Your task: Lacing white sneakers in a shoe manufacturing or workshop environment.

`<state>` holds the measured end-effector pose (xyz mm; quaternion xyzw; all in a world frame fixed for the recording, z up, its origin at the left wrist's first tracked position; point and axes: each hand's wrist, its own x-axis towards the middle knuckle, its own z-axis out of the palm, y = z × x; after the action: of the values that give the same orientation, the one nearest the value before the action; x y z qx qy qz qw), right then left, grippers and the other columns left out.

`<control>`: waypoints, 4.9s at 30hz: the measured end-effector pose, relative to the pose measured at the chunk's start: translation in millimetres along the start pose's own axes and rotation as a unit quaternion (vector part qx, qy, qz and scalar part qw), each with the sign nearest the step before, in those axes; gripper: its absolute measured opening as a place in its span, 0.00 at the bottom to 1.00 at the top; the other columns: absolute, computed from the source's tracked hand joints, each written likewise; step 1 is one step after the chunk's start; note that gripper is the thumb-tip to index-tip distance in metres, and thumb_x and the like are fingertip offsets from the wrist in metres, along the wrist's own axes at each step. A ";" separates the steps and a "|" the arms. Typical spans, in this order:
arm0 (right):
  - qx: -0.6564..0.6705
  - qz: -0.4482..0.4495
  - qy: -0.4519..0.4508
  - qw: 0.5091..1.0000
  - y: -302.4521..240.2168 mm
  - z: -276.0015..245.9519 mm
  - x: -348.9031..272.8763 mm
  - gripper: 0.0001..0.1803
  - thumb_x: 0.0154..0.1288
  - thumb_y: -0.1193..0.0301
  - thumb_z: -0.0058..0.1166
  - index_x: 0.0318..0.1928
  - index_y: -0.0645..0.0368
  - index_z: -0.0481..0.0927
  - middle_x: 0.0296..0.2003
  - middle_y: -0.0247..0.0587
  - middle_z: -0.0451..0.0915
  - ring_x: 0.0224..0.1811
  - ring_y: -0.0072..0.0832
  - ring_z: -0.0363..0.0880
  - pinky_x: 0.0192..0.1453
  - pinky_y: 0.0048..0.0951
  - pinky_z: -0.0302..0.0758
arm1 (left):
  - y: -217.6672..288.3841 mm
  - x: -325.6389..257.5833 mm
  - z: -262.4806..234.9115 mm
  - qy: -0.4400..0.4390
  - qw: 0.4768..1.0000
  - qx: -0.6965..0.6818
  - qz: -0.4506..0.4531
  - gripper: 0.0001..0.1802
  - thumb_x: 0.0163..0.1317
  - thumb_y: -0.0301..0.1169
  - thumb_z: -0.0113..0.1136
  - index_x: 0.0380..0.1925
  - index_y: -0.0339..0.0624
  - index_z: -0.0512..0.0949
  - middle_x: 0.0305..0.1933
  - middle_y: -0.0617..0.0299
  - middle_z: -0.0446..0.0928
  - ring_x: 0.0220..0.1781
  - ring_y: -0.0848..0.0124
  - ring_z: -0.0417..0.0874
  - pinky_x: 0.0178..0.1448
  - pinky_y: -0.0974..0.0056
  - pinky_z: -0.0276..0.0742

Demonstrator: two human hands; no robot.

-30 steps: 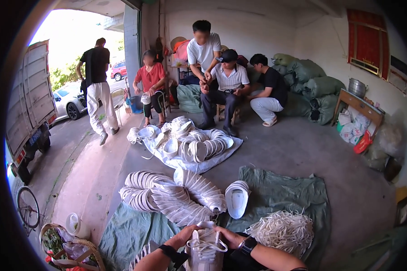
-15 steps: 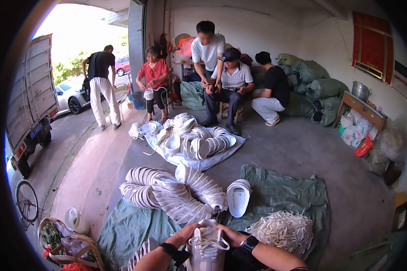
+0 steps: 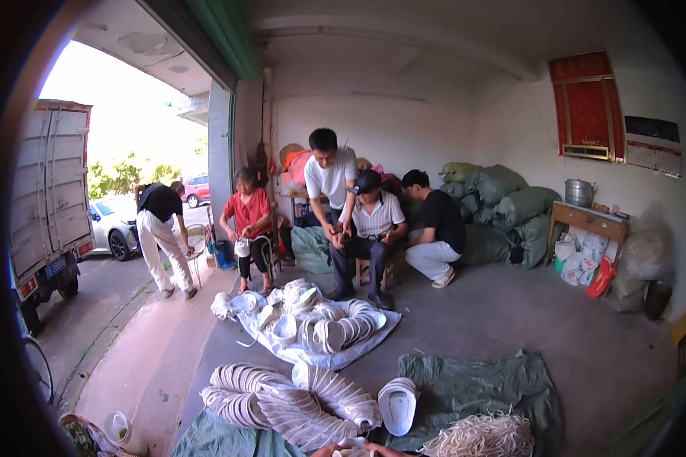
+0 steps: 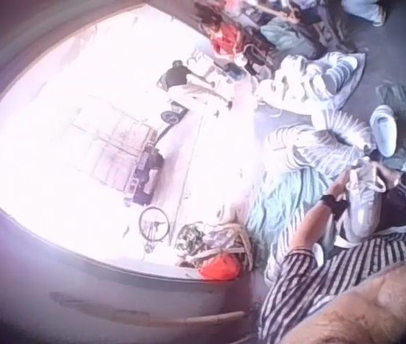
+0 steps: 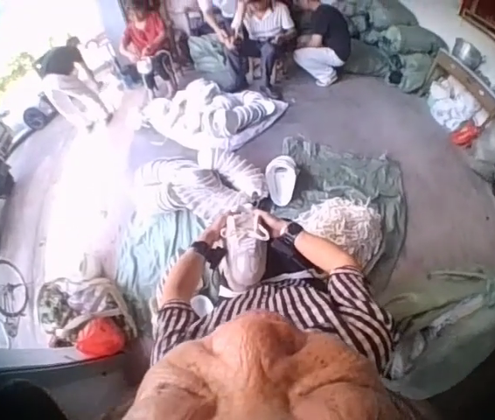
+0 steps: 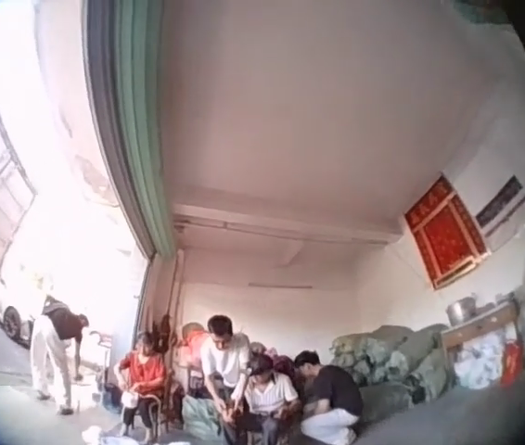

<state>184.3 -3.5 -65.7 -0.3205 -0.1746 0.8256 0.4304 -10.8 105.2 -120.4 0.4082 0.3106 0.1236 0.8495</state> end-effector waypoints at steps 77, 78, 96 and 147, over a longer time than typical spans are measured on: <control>-0.774 -0.397 -0.179 0.461 -9.5 219.4 -49.9 0.49 0.38 0.71 0.67 0.65 0.61 0.57 0.65 0.57 0.56 0.63 0.47 0.63 0.62 0.42 0.63 | 80.6 -287.8 80.6 0.077 0.962 0.255 0.053 0.31 0.52 0.49 0.68 0.45 0.32 0.76 0.39 0.57 0.80 0.42 0.74 0.79 0.49 0.69 0.73; -0.797 -0.372 -0.155 0.451 -4.9 210.8 -46.3 0.48 0.42 0.70 0.66 0.65 0.60 0.56 0.64 0.57 0.56 0.63 0.46 0.62 0.61 0.43 0.63 | 55.7 -291.2 71.3 0.147 0.954 0.230 0.121 0.29 0.53 0.48 0.68 0.44 0.32 0.76 0.41 0.57 0.80 0.42 0.75 0.79 0.49 0.69 0.73; -0.886 -0.171 -0.136 0.408 34.2 132.2 -46.9 0.20 0.46 0.67 0.63 0.42 0.56 0.78 0.46 0.38 0.76 0.52 0.34 0.71 0.56 0.38 0.63 | -330.6 -260.7 -73.3 0.177 0.475 0.850 -0.140 0.11 0.45 0.32 0.55 0.29 0.45 0.81 0.36 0.57 0.74 0.43 0.62 0.70 0.44 0.58 0.63; -0.852 -0.258 -0.063 0.452 39.9 107.2 -45.4 0.14 0.44 0.72 0.64 0.35 0.55 0.79 0.40 0.33 0.76 0.46 0.33 0.71 0.53 0.38 0.62 | -304.1 -255.2 49.0 0.212 0.639 0.697 -0.246 0.20 0.53 0.35 0.52 0.43 0.35 0.77 0.52 0.44 0.72 0.66 0.47 0.59 0.61 0.39 0.55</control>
<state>106.8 -64.8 7.7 -0.4140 -0.8918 0.1341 0.1233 -191.4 -236.8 -222.5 0.7508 0.5651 -0.2596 0.2226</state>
